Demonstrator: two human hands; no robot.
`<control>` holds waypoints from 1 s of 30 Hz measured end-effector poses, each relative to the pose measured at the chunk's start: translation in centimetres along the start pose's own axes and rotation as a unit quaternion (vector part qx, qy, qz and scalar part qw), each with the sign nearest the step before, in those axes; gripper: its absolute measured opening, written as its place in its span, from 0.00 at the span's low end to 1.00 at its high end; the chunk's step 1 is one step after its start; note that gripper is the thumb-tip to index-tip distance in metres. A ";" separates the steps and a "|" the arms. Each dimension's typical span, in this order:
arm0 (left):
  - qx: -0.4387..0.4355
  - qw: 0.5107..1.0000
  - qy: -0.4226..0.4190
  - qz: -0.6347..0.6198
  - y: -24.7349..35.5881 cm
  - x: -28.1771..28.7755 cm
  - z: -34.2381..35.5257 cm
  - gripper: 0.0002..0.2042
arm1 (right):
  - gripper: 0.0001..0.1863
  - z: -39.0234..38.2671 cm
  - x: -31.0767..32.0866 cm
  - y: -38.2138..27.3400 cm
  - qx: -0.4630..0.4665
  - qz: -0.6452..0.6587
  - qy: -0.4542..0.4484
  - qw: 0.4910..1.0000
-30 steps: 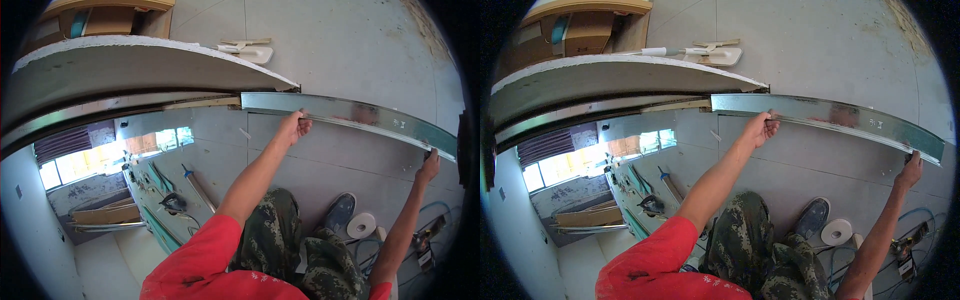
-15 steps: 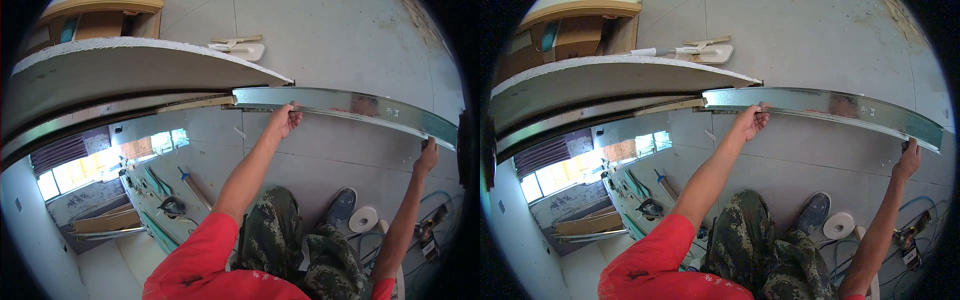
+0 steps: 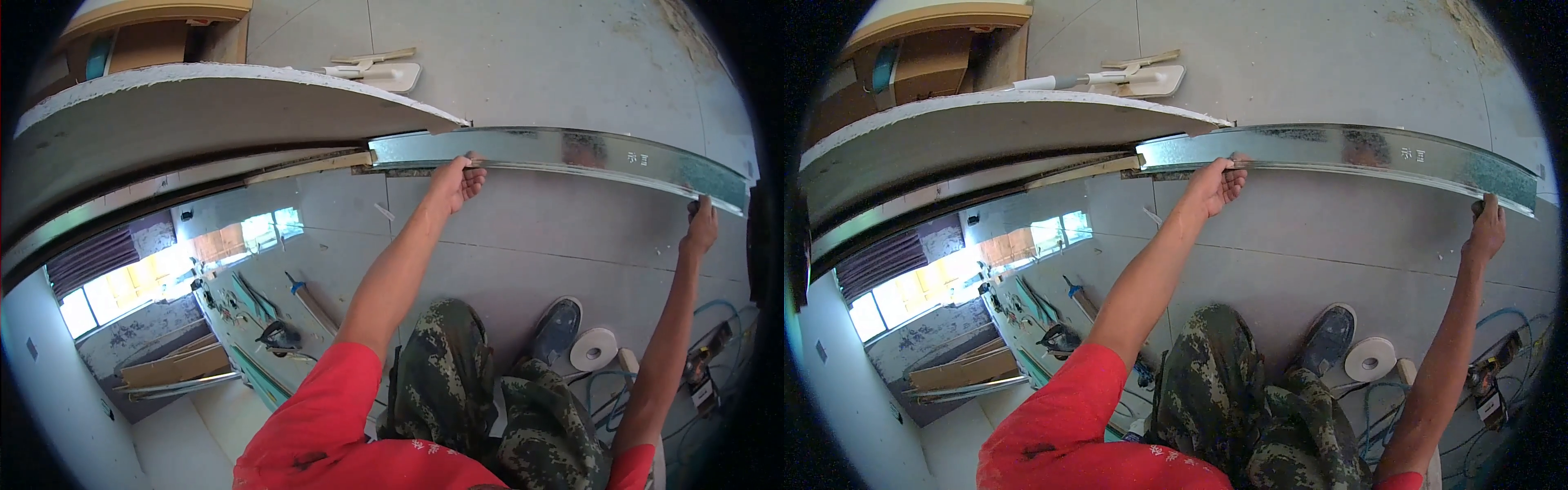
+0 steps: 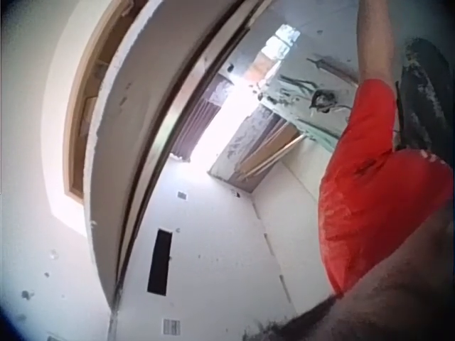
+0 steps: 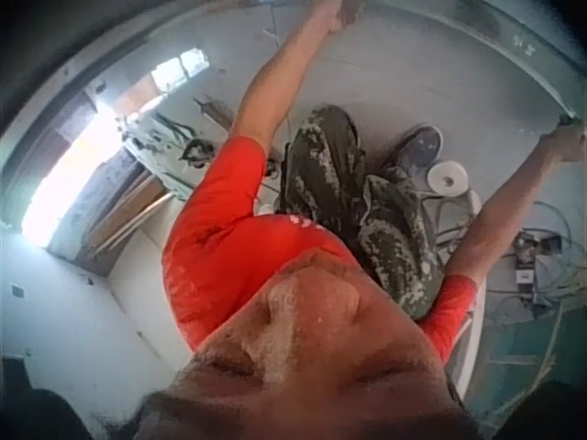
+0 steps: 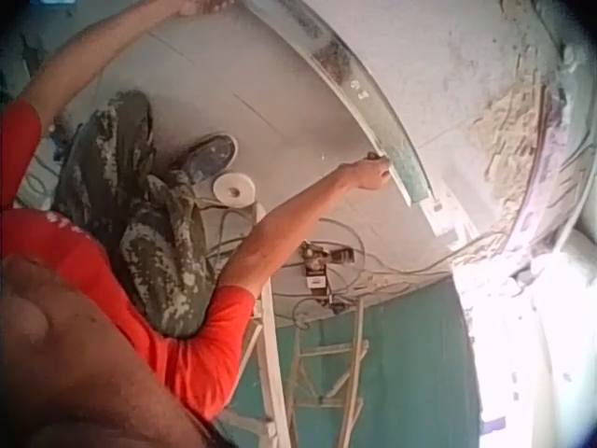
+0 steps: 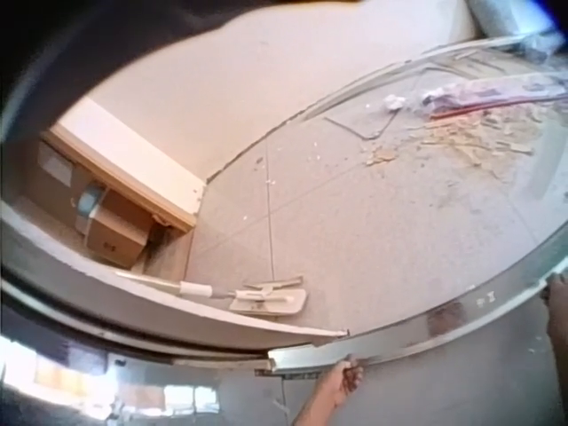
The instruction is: Installing a metal track for a partition wall, including measuring, applying sealant, and fitting the track to the wall base.
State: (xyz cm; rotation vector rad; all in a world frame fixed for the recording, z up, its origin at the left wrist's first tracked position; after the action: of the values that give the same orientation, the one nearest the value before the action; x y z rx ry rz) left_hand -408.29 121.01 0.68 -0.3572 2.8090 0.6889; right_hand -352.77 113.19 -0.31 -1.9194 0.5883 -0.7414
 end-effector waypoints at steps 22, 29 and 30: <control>0.020 0.996 0.059 0.060 1.7 2.1 -0.2 0.10 | 0.10 -5.0 -5.1 -2.8 -0.103 0.048 -0.025 0.993; 0.025 0.990 0.065 0.125 1.8 1.1 -0.9 0.12 | 0.11 -4.7 -5.4 -2.8 -0.117 0.021 -0.005 0.993; 0.026 0.990 0.070 0.124 1.7 1.5 -1.0 0.12 | 0.11 -4.9 -5.8 -3.1 -0.116 0.019 -0.006 0.993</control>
State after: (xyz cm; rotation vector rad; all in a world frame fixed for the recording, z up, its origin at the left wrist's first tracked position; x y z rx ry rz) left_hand -410.38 121.71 1.82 -0.0487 3.0312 0.6606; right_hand -360.02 115.42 2.84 -2.1182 0.7277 -0.6612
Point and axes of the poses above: each hand's wrist, its own z-axis towards the middle knuckle, its own x-axis out of the back of the hand, y = z × x, the point moved 3 cm from there along z, towards the middle knuckle, and after that the axes turned 10 degrees about -y, right-handed, at the moved point
